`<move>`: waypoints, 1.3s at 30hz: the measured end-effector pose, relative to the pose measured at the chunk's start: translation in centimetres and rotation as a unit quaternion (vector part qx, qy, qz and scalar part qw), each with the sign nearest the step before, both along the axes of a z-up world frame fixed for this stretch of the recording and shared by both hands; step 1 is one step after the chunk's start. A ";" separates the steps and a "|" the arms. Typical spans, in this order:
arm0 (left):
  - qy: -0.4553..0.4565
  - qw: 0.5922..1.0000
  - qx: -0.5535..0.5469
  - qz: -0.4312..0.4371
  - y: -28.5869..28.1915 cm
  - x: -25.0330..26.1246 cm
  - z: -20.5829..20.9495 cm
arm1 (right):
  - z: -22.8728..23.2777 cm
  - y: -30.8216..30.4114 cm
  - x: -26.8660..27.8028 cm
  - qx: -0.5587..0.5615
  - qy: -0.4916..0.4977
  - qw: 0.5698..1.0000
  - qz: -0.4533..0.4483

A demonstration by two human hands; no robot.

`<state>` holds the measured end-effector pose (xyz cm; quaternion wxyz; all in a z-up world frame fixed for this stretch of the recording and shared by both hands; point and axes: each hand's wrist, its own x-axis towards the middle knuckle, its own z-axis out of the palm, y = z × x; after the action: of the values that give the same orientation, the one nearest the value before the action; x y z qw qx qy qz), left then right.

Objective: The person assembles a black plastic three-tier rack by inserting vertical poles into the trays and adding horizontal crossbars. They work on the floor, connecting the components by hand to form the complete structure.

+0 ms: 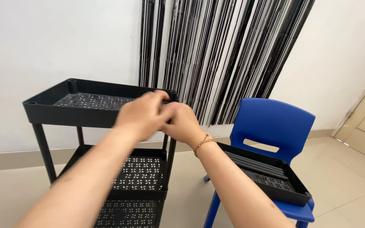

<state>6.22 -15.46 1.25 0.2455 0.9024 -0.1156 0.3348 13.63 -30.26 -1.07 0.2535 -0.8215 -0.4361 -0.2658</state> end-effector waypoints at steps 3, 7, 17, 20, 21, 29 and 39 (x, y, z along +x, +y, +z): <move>0.005 0.993 0.057 0.102 -2.2 0.1 -0.8 | -0.8 0.0 0.3 0.040 -0.050 0.998 0.030; -0.115 0.985 0.074 0.102 -2.2 1.1 -2.9 | -3.2 -0.2 1.1 0.111 -0.114 0.984 0.077; -0.107 0.993 0.044 0.018 0.4 0.8 -3.8 | -2.3 1.6 -3.3 0.125 -0.096 0.988 -0.006; -0.078 0.989 -0.075 -0.103 2.8 0.1 -3.9 | -1.6 0.9 -5.4 0.104 -0.015 0.992 0.074; -0.083 0.987 -0.085 -0.112 3.9 0.0 -3.7 | -0.8 0.4 -5.4 0.134 0.064 0.983 0.105; 0.077 0.994 -0.066 -0.048 12.9 -0.2 -2.7 | 1.7 -4.2 -1.0 0.010 0.028 0.990 0.134; 0.156 0.969 0.163 0.103 0.4 -4.8 1.5 | 1.2 -2.1 -3.8 -0.009 -0.011 0.993 0.113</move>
<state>1.41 -15.06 2.75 0.0739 0.9784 -0.0349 0.1899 9.79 -32.35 0.13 0.2701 -0.7662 -0.5312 -0.2404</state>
